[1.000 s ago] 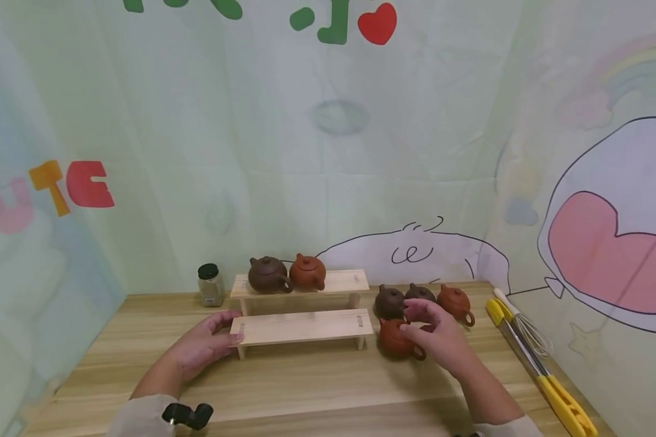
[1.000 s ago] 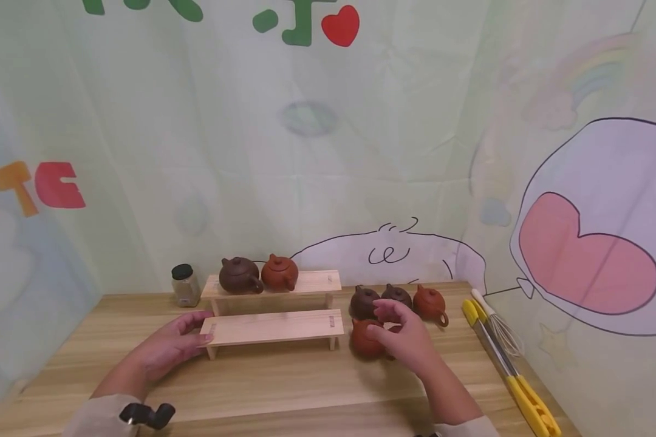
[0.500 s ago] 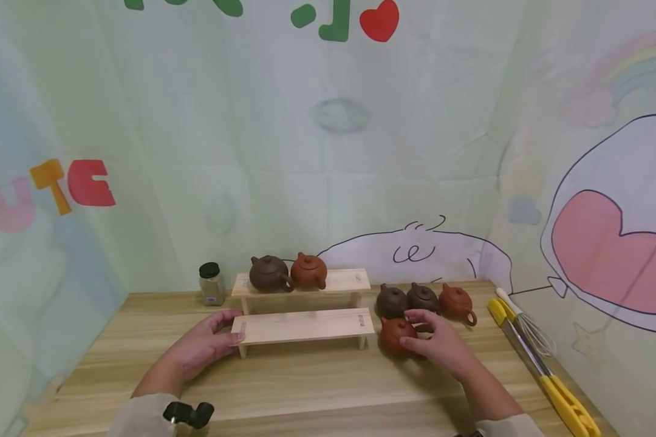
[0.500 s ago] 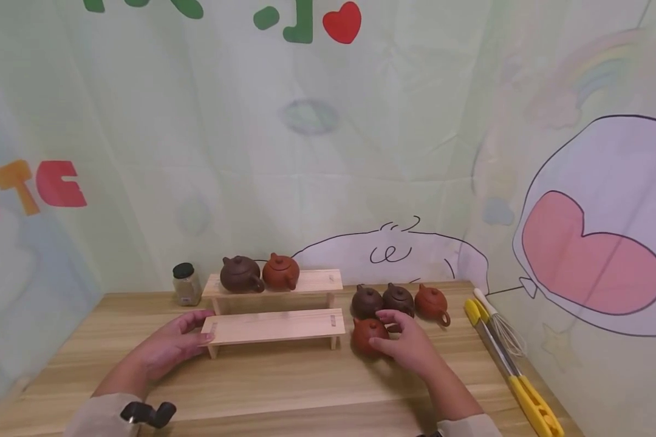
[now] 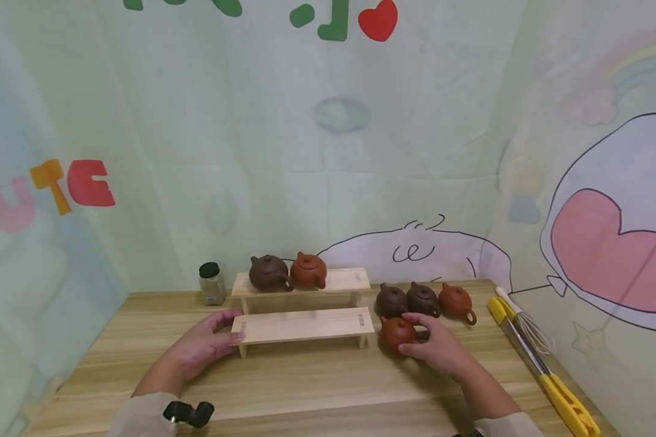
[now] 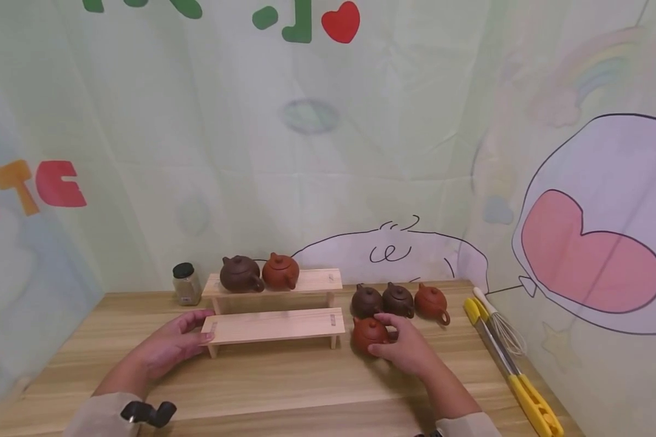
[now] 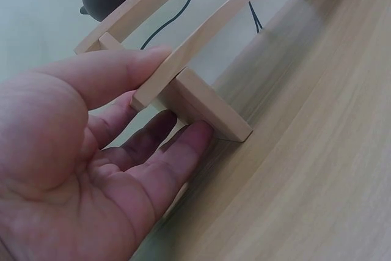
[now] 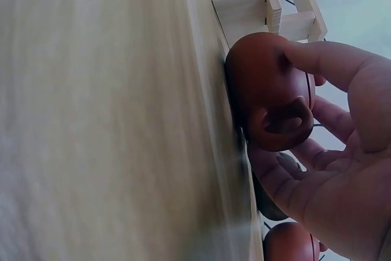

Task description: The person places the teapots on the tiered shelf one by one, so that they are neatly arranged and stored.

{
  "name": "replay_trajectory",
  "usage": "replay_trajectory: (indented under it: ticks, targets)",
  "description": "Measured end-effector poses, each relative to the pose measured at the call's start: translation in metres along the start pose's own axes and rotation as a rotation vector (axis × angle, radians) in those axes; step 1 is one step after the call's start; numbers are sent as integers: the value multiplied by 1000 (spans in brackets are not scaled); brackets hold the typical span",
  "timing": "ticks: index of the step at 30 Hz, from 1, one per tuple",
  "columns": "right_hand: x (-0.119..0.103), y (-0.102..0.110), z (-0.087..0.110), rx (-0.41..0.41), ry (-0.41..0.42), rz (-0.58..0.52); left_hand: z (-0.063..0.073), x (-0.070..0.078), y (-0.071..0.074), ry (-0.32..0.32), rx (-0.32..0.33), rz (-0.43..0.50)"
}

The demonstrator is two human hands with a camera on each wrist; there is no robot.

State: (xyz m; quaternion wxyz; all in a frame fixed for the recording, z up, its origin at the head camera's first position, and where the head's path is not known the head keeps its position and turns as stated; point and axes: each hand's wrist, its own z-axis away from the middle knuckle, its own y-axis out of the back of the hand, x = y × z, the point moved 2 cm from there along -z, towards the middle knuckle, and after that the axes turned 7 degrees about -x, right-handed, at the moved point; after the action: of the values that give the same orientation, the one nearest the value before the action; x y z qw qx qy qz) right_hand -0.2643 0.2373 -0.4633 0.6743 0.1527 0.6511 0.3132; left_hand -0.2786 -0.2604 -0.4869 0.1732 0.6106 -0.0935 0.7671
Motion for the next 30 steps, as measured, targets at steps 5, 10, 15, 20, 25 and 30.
replay_trajectory:
  ticks: [5, 10, 15, 20, 25, 30]
  targets:
    - [0, 1, 1, 2, -8, 7, 0, 1, -1, 2, -3, 10]
    - [-1, 1, 1, -2, -5, 15, 1, 3, -1, 5, -2, 12]
    - [-2, 1, 2, 8, 6, 12, 1, 3, -2, 5, -2, 14]
    - [-1, -1, 1, 12, 9, 13, 2, 2, -2, 3, -2, 22]
    - [-1, -1, 1, 17, 12, 8, 2, 2, -1, 0, 0, 10]
    - [-3, -1, 2, 17, 18, 12, 2, 1, 0, 2, 4, 1]
